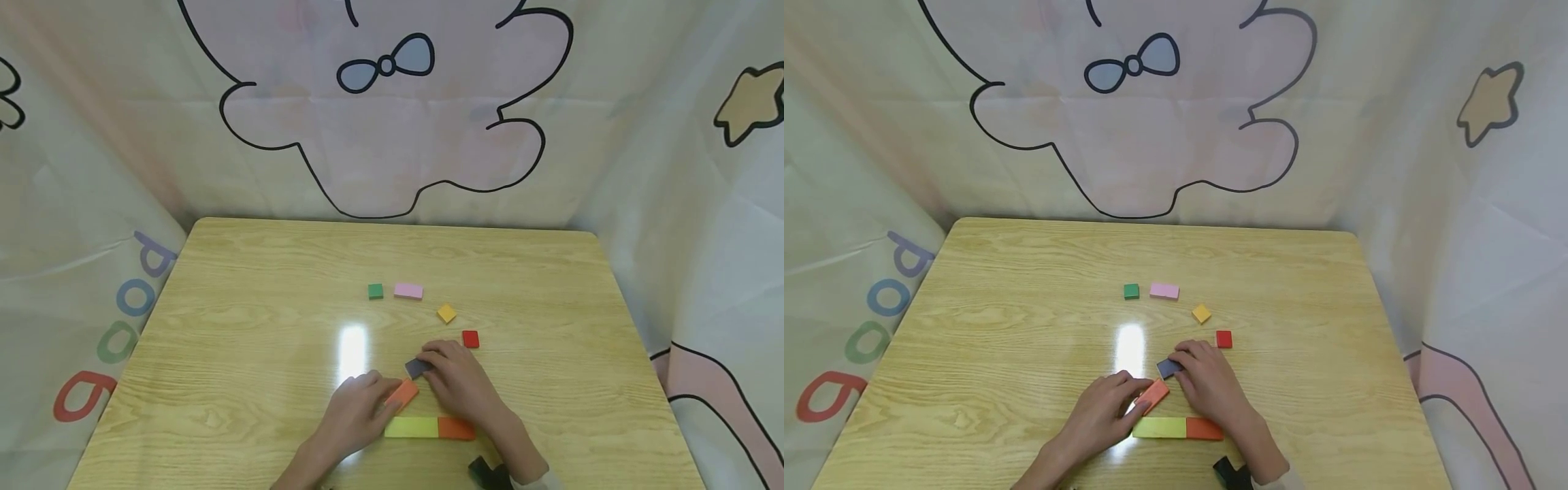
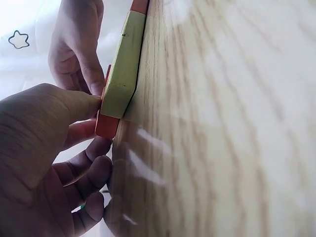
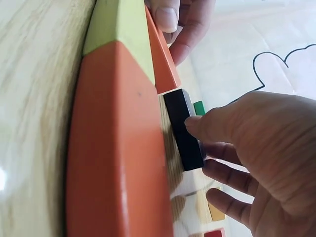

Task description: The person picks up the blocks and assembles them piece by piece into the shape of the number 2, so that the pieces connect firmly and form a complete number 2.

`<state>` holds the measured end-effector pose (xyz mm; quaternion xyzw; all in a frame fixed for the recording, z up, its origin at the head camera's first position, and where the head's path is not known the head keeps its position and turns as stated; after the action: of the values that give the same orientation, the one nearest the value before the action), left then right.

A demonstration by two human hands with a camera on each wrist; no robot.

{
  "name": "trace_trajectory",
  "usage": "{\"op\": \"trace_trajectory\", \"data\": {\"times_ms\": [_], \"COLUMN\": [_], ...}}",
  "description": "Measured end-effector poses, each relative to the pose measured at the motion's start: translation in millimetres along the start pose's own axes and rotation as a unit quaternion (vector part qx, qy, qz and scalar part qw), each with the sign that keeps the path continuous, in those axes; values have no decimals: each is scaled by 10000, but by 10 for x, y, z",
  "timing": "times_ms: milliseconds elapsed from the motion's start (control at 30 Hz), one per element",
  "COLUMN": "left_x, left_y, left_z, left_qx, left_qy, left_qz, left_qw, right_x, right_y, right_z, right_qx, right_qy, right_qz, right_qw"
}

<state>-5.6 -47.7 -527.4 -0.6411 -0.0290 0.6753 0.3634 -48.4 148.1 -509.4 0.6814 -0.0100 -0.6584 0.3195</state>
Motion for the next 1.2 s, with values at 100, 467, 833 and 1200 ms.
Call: {"op": "trace_trajectory", "data": {"times_ms": [100,467,833,1200], "left_x": [-12,-35,-4,19], "left_y": [-3,7,12,16], "left_z": [5,14,8,14], "left_qx": [17,29,-52,-108], "left_qy": [-46,-173,-44,35], "left_qz": [42,59,-92,-105], "left_qw": [10000,9998,9999,9999], "right_x": [-13,-21,-13,5], "right_y": [-11,-59,-48,-50], "right_z": [-24,-56,-64,-87], "right_qx": [-65,-512,-350,-358], "right_qy": [2,-234,-165,-176], "right_qz": [-31,-208,-96,-70], "right_qw": [10000,9982,9992,9992]}}
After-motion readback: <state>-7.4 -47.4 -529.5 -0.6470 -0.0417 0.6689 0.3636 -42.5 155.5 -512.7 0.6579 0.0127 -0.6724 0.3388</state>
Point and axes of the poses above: each hand's wrist, its own z-axis towards the middle knuckle, its own x-axis out of the palm, y = z × x, the point moved 5 cm from there along z, towards the middle knuckle, and after that the axes turned 2 degrees about -y, right-handed, at the moved point
